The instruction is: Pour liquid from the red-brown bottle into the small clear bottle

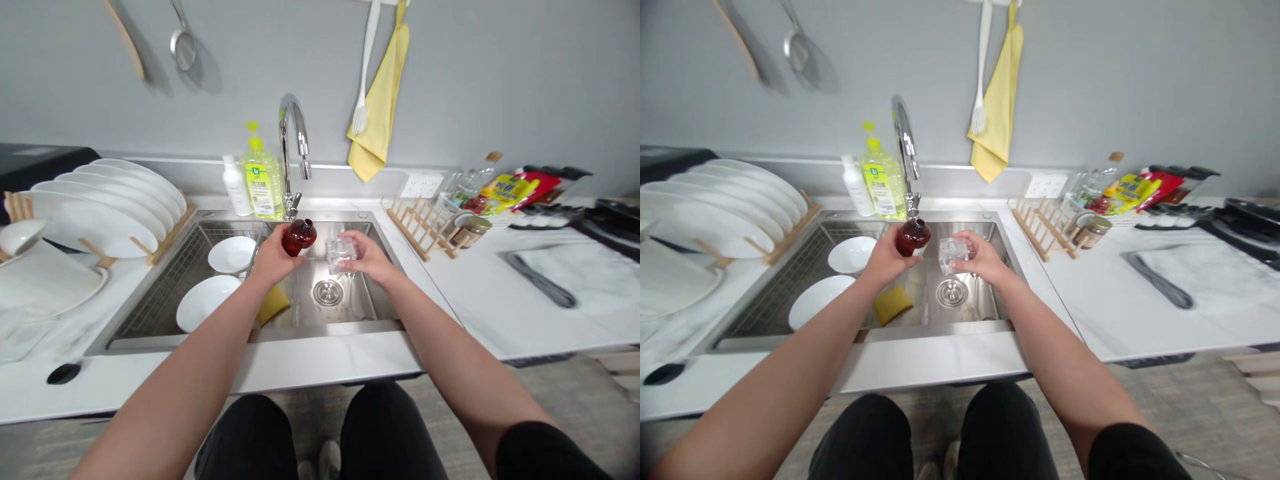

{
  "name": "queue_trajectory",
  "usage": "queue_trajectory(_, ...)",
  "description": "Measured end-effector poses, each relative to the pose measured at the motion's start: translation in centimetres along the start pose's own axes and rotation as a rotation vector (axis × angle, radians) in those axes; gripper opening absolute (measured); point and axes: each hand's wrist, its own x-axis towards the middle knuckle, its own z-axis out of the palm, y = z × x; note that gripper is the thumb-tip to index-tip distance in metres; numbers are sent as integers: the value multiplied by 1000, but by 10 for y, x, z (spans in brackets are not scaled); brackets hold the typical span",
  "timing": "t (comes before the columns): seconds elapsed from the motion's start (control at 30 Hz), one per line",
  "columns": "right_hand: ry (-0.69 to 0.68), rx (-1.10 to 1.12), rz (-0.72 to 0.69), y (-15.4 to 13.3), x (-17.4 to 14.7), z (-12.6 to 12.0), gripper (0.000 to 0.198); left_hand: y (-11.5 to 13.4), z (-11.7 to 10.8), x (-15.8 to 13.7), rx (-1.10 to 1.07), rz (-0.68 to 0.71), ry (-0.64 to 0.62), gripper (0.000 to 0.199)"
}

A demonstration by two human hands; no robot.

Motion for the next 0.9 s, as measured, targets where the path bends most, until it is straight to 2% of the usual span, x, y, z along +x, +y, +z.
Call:
queue_trajectory(0.27,139,-74,-86,-62,-21,-5,90,-4,-5,0,-33,-20,-19,85)
queue_trajectory(0.47,159,-95,-67,-89,-88,0,84,-4,-9,0,-94,-62,-19,83)
queue_trajectory(0.57,112,-66,-9,-88,-131,6,79,-8,-9,0,-126,-80,1,84)
queue_trajectory(0.7,69,-126,51,-73,-179,12,77,-14,-8,-2,-183,-79,2,87)
queue_trajectory(0.9,-10,-38,125,-42,-212,19,79,-18,-7,-2,-175,-70,-3,90)
